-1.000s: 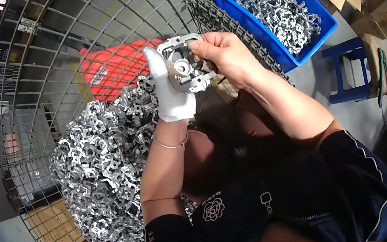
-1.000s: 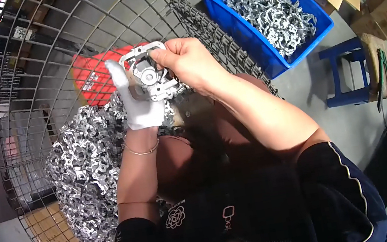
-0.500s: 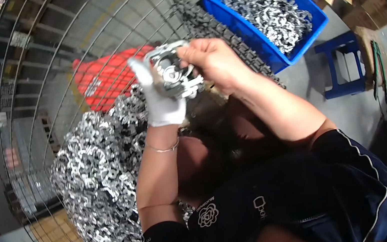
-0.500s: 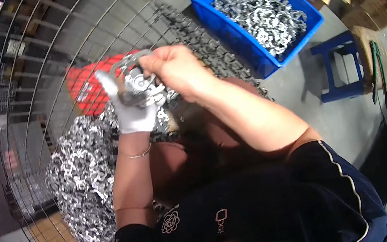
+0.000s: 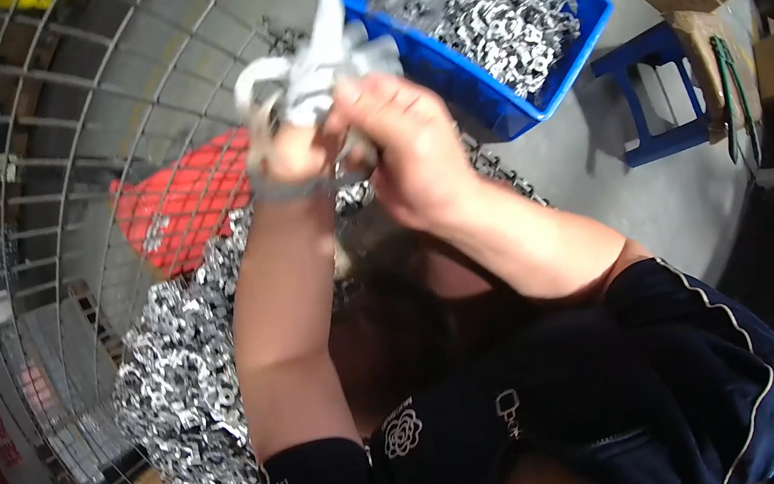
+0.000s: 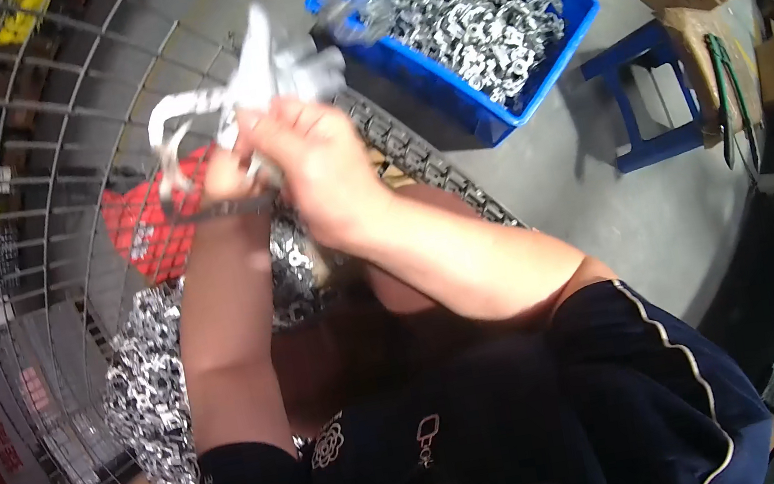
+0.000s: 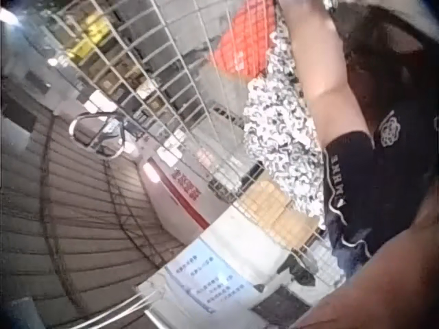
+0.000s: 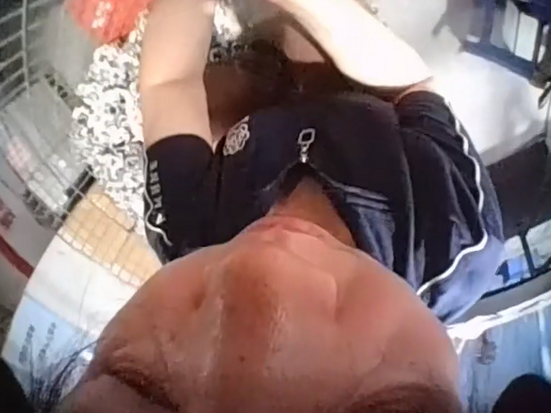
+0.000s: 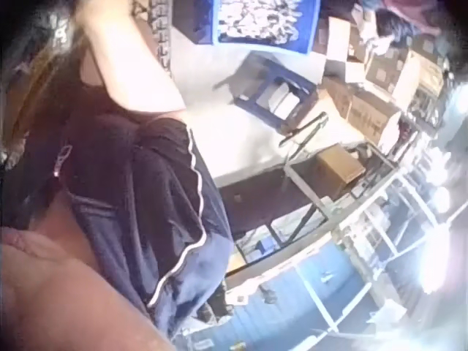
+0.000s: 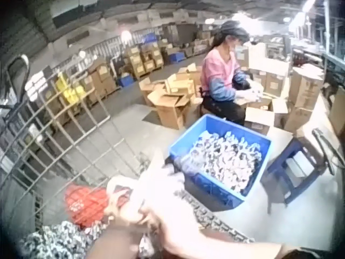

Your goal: The person repeatedly picks up metal parts from a wire bin by hand and fits a metal template frame against the top of each part.

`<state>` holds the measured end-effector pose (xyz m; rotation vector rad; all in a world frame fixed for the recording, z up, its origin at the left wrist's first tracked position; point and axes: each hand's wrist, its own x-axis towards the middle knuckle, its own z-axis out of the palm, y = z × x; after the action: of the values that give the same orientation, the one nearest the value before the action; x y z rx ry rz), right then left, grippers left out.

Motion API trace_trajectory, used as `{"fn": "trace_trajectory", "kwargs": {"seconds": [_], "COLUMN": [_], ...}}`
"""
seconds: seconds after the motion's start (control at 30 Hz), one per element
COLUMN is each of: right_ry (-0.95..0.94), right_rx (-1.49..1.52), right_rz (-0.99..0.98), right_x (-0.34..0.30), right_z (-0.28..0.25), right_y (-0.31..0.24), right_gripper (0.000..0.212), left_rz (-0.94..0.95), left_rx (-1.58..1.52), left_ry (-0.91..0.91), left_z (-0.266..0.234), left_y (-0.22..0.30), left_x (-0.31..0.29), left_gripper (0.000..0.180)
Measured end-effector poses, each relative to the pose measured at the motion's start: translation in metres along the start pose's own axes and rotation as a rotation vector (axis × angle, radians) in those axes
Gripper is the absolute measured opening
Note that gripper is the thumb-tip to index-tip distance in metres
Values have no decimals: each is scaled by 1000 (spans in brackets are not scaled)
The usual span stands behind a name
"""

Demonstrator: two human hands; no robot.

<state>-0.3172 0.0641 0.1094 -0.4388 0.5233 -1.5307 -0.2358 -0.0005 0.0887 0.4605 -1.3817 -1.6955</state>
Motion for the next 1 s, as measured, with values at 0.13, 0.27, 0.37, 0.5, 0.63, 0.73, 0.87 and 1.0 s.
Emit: {"fn": "trace_trajectory", "kwargs": {"seconds": [0.13, 0.27, 0.37, 0.5, 0.63, 0.73, 0.87, 1.0], "right_ry": [92, 104, 169, 87, 60, 29, 110, 101], "right_rx": [-64, -55, -41, -217, -300, -285, -188, -173], "right_rz": [8, 32, 65, 134, 168, 178, 85, 47], "right_x": [12, 21, 21, 16, 18, 20, 22, 20], "right_z": [-8, -3, 5, 2, 3, 5, 5, 9], "right_y": [-6, -2, -2, -4, 1, 8, 13, 19], "right_gripper": [22, 22, 22, 26, 26, 27, 26, 20], "left_rz": [-11, 97, -389, -305, -470, -521, -285, -278], "left_rx": [53, 1290, 1705, 2167, 2006, 2000, 2032, 1787], "left_ry": [451, 522, 264, -437, -389, -449, -379, -109], "left_z": [-81, -147, -168, -166, -165, -167, -168, -171], "left_y": [-34, -83, -142, -189, -229, -219, -191, -161], "left_x": [47, -10, -59, -112, -126, -122, -117, -107], "left_gripper": [32, 24, 28, 32, 37, 22, 14, 27]}}
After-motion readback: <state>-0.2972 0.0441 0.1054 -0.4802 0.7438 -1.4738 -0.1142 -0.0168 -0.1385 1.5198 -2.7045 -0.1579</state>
